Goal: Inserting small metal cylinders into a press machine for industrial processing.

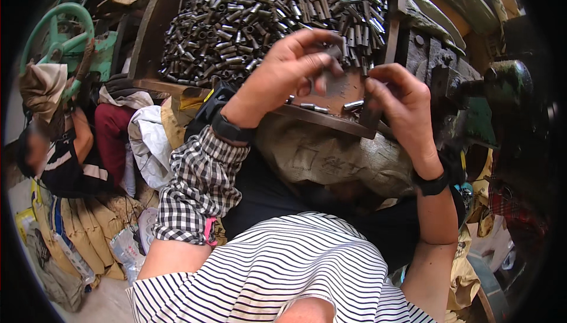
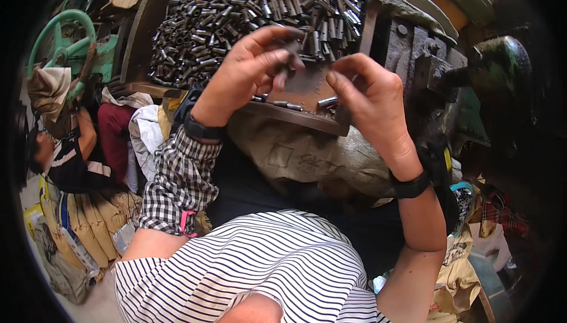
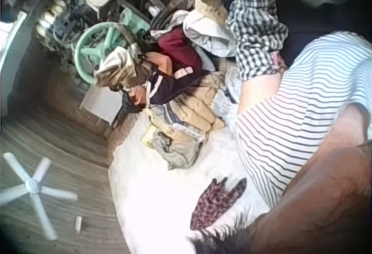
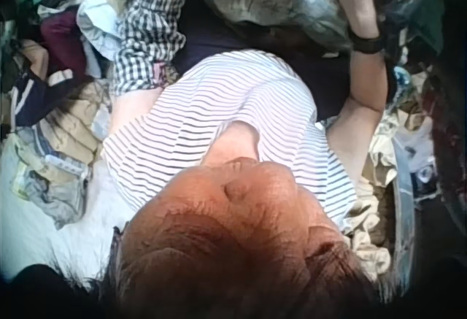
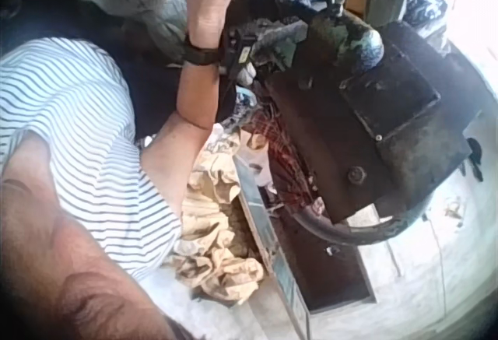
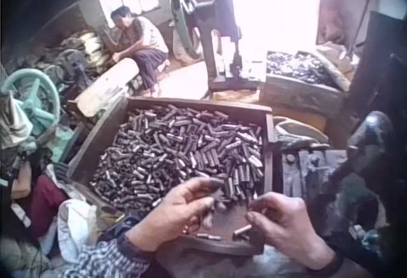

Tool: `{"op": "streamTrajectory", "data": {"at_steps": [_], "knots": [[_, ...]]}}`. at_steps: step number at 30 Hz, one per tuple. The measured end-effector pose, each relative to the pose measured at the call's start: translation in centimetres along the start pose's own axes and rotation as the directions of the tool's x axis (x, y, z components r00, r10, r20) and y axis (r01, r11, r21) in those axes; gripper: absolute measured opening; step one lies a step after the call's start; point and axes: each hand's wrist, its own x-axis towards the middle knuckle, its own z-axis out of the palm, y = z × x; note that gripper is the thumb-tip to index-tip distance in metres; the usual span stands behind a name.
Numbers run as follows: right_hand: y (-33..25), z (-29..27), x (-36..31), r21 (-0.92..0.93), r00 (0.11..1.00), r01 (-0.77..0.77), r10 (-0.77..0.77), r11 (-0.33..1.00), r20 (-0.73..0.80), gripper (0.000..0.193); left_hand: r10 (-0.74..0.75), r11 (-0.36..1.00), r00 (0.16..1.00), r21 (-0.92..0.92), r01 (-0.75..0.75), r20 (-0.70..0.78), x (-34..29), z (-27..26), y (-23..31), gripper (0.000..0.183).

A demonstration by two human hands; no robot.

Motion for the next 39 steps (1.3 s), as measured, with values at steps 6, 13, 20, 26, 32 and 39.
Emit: {"op": "streamTrajectory", "data": {"at_steps": [6, 13, 20, 26, 32, 39], "knots": [[1.9, 1.2, 1.0, -0.833, 0.847, 0.480, -0.101, -0.275, 0.521, 0.007, -0.035, 0.995, 0.994, -0.102, 0.025, -0.104, -0.7, -3.2, 0.9, 0.029], [3.0, 0.6, 2.5, -0.805, 0.815, 0.555, -0.059, -0.210, 0.577, 0.010, 0.218, 0.658, 0.975, 0.743, -0.122, -0.033, -1.1, -4.0, 0.4, 0.016], [2.2, 1.1, 0.0, -0.791, 0.767, 0.592, -0.411, 0.155, 0.493, 0.021, 0.410, -0.067, 0.912, 0.998, 0.020, 0.009, -0.7, -3.0, -1.8, 0.013], [2.9, 0.4, -0.5, -0.767, 0.756, 0.585, -0.520, 0.264, 0.397, 0.025, 0.292, -0.216, 0.950, 0.975, -0.048, 0.112, 0.4, -1.8, -2.3, 0.007], [2.8, 0.3, -0.4, -0.754, 0.754, 0.596, -0.513, 0.275, 0.409, 0.024, 0.204, -0.145, 0.978, 0.989, -0.010, 0.040, 0.7, -1.2, -2.9, 0.008], [1.7, 0.0, -0.6, -0.700, 0.885, 0.414, -0.436, 0.582, 0.162, 0.020, 0.258, -0.033, 0.966, 0.999, -0.023, 0.030, 0.5, -1.0, -2.6, 0.012]]}}
